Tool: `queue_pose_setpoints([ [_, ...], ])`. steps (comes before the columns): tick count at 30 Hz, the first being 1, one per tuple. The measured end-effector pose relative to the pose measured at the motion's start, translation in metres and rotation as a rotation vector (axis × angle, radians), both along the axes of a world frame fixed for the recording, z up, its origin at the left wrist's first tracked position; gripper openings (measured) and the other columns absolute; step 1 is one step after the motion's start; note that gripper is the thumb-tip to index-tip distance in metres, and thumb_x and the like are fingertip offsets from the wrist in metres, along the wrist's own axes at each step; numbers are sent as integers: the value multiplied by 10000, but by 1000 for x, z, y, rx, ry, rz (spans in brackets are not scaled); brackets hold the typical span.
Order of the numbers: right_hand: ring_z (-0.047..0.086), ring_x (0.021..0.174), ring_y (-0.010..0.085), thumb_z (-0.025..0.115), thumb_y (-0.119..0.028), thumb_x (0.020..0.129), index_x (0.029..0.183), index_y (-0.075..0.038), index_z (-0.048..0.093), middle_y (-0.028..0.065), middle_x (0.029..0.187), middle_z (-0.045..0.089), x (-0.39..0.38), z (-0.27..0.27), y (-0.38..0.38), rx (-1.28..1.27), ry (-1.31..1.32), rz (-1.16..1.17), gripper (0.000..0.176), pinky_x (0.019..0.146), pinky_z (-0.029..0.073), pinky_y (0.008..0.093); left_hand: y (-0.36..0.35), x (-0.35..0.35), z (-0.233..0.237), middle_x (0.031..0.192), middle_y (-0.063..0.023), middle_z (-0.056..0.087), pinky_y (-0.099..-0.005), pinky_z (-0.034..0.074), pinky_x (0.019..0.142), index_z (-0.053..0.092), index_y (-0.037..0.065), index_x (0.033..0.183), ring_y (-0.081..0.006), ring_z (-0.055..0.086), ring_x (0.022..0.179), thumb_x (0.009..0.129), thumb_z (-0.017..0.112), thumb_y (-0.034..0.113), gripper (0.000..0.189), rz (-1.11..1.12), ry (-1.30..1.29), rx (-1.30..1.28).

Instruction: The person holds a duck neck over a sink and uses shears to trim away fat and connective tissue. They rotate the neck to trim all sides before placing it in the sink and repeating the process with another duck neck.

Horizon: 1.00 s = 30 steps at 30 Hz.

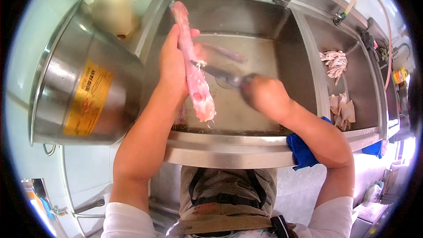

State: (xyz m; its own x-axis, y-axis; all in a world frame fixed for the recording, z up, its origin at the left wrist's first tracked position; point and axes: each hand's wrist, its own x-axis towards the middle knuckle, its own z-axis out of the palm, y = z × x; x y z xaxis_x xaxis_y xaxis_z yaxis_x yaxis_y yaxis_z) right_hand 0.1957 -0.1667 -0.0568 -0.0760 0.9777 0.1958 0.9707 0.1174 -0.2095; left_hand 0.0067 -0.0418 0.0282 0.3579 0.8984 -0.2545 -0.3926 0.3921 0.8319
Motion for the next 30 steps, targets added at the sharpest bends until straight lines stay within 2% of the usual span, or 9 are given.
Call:
queue_pose_setpoints([
  [4, 608, 617, 395, 608, -177, 860, 763, -4, 575, 197, 669, 592, 7, 1, 1, -115, 331, 67, 201, 577, 514, 439, 4, -2, -5, 628, -31, 478, -323, 367, 394, 568, 80, 1038, -168, 488, 511, 954, 415, 459, 417, -103, -144, 4],
  [7, 619, 704, 418, 635, -205, 844, 862, 1, 591, 214, 763, 625, -6, 6, -1, -73, 383, -12, 212, 637, 512, 463, 1, -2, -3, 688, -44, 548, -324, 401, 427, 598, 72, 1037, -177, 524, 541, 956, 428, 442, 415, -77, -41, 2],
  [10, 607, 782, 433, 639, -148, 784, 897, 48, 516, 242, 846, 614, -12, 4, 1, 9, 326, -10, 258, 733, 505, 464, 8, 4, -12, 756, -64, 595, -310, 440, 483, 614, 51, 1044, -182, 545, 564, 956, 439, 437, 433, -3, -86, 40],
  [16, 613, 727, 417, 620, -179, 798, 850, 57, 506, 246, 800, 602, -17, -2, 4, 57, 133, -47, 267, 679, 513, 468, 1, 13, -12, 797, -56, 598, -315, 461, 530, 612, 43, 1055, -182, 566, 610, 963, 431, 449, 454, 77, -100, 34],
  [19, 624, 701, 408, 610, -183, 805, 813, 47, 537, 249, 764, 614, -12, -8, 12, -12, 87, -34, 241, 655, 520, 465, 1, 6, -17, 803, -38, 586, -315, 443, 506, 603, 58, 1066, -171, 568, 630, 962, 428, 470, 459, 46, 19, 73],
  [22, 635, 703, 403, 614, -177, 797, 743, 44, 556, 261, 739, 621, -6, -4, 17, -81, 118, -83, 235, 646, 524, 457, -4, 6, -9, 789, -29, 571, -317, 429, 485, 589, 78, 1043, -150, 553, 623, 948, 443, 494, 450, 35, 14, 9],
  [25, 643, 770, 404, 612, -182, 802, 761, 44, 608, 272, 789, 635, 14, -12, 24, -151, 353, -211, 230, 684, 519, 474, 7, 7, -14, 783, -25, 565, -321, 419, 475, 570, 93, 1006, -136, 535, 615, 927, 467, 525, 451, -2, 9, -35],
  [26, 644, 780, 403, 613, -187, 803, 779, 38, 625, 262, 808, 642, 24, -14, 26, -219, 313, -229, 227, 691, 518, 474, 13, 10, -20, 736, -34, 514, -318, 382, 466, 571, 72, 924, -159, 489, 557, 864, 599, 449, 383, -2, 41, -40],
  [30, 649, 823, 382, 623, -192, 800, 851, 4, 684, 217, 876, 665, 56, -43, 21, -676, 88, -233, 212, 714, 514, 461, 65, 34, -122, 741, -87, 568, -357, 447, 512, 572, 48, 881, -225, 560, 601, 814, 608, 228, 195, -364, 599, 98],
])
